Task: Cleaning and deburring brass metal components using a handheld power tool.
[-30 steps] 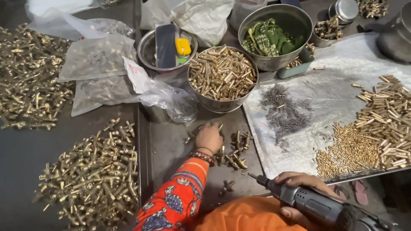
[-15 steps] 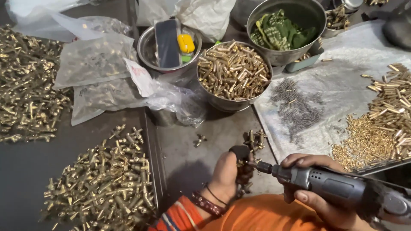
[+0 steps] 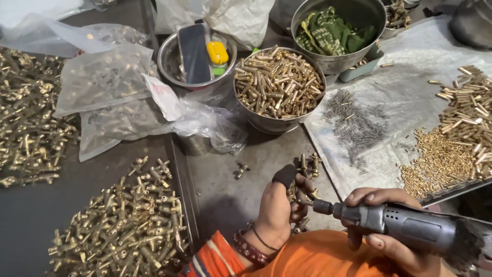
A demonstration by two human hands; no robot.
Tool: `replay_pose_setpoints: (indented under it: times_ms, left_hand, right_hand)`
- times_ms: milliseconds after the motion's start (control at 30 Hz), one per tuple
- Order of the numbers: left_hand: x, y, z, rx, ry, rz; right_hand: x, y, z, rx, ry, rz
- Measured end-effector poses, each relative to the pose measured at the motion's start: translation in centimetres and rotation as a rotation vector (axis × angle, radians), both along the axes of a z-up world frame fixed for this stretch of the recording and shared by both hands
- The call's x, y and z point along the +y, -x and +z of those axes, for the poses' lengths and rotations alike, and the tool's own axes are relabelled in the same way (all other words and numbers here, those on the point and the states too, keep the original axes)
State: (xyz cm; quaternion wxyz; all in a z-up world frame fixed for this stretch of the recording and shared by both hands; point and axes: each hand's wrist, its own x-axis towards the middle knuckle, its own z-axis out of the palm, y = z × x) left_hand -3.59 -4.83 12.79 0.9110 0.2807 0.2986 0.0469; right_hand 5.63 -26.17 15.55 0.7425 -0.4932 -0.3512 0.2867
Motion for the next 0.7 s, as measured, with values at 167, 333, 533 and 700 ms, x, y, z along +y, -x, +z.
replay_pose_setpoints:
  times_ms: [167, 333, 533, 700]
  left_hand:
    - [-0.8, -0.4, 0.3, -0.078, -0.067, 0.028]
    - [-1.4, -0.3, 0.0, -0.094, -0.159, 0.024]
    - [-1.2, -0.1, -0.1, -0.069, -0.223, 0.006]
    - [-1.1, 0.3, -0.4, -0.137, -0.318, -0.063]
  right_hand:
    - [-1.1, -0.7, -0.1, -0.034, 0.011, -0.019]
    - [-1.6, -0.6, -0.2, -0.052, -0.018, 0.018]
    - [-2.1, -0.7, -0.3, -0.06, 0.001, 0.052]
    - [-2.9, -1.1, -0.2, -0.219, 0.154, 0.038]
